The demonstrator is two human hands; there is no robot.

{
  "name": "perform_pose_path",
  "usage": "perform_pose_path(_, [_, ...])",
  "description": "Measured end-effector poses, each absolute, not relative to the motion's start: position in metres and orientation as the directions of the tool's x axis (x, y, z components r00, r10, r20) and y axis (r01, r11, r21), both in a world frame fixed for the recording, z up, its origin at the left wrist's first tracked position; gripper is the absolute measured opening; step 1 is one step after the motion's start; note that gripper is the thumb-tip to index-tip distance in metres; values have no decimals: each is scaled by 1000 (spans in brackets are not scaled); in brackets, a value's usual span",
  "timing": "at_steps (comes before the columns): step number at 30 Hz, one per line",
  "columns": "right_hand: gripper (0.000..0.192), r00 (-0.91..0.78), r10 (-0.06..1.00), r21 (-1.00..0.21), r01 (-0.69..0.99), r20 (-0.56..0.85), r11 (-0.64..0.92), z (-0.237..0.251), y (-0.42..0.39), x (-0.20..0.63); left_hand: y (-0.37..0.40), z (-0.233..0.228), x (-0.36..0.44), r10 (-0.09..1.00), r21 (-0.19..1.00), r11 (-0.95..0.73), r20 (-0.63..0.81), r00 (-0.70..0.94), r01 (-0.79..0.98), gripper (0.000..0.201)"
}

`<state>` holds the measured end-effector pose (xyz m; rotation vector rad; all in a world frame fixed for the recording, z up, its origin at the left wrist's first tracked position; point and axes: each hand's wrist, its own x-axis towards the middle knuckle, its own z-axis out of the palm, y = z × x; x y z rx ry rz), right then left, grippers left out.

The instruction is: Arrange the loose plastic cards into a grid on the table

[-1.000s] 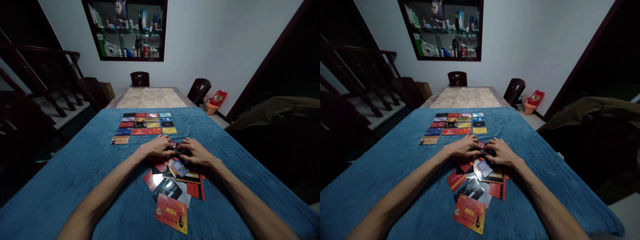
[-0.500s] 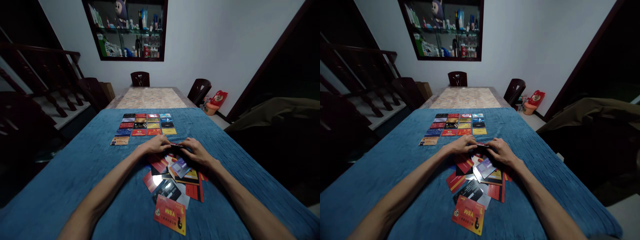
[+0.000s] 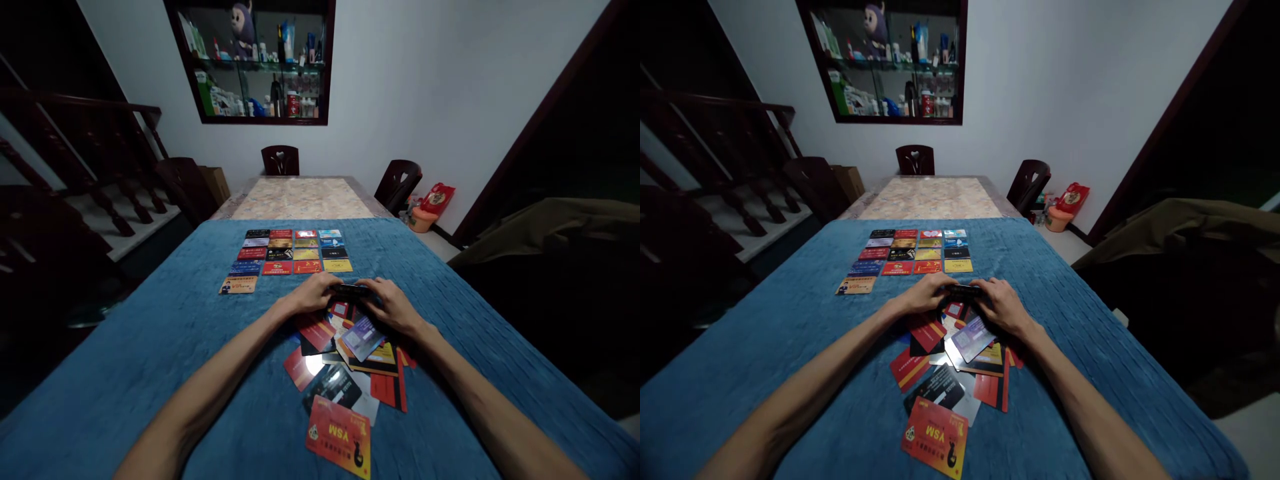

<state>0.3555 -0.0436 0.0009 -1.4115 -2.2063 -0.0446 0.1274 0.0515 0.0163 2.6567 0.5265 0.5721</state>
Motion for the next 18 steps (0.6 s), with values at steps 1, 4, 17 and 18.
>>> perform_pose_path(1, [30,-324,837,-231,860,440,454,1,-44,355,51,15,128,437,433,-858,329,837,277,35])
perform_pose_path(4, [33,-321,833,-221,864,451,452,-2,-43,355,51,13,128,460,445,-848,352,815,286,39])
perform_pose_path(17, [47,-321,751,-80,893,577,442,-9,-43,349,54,16,126,635,581,-716,311,707,387,38])
perform_pose_path(18, [46,-325,743,-64,895,585,441,-9,-43,348,55,16,127,638,581,-713,305,707,393,38])
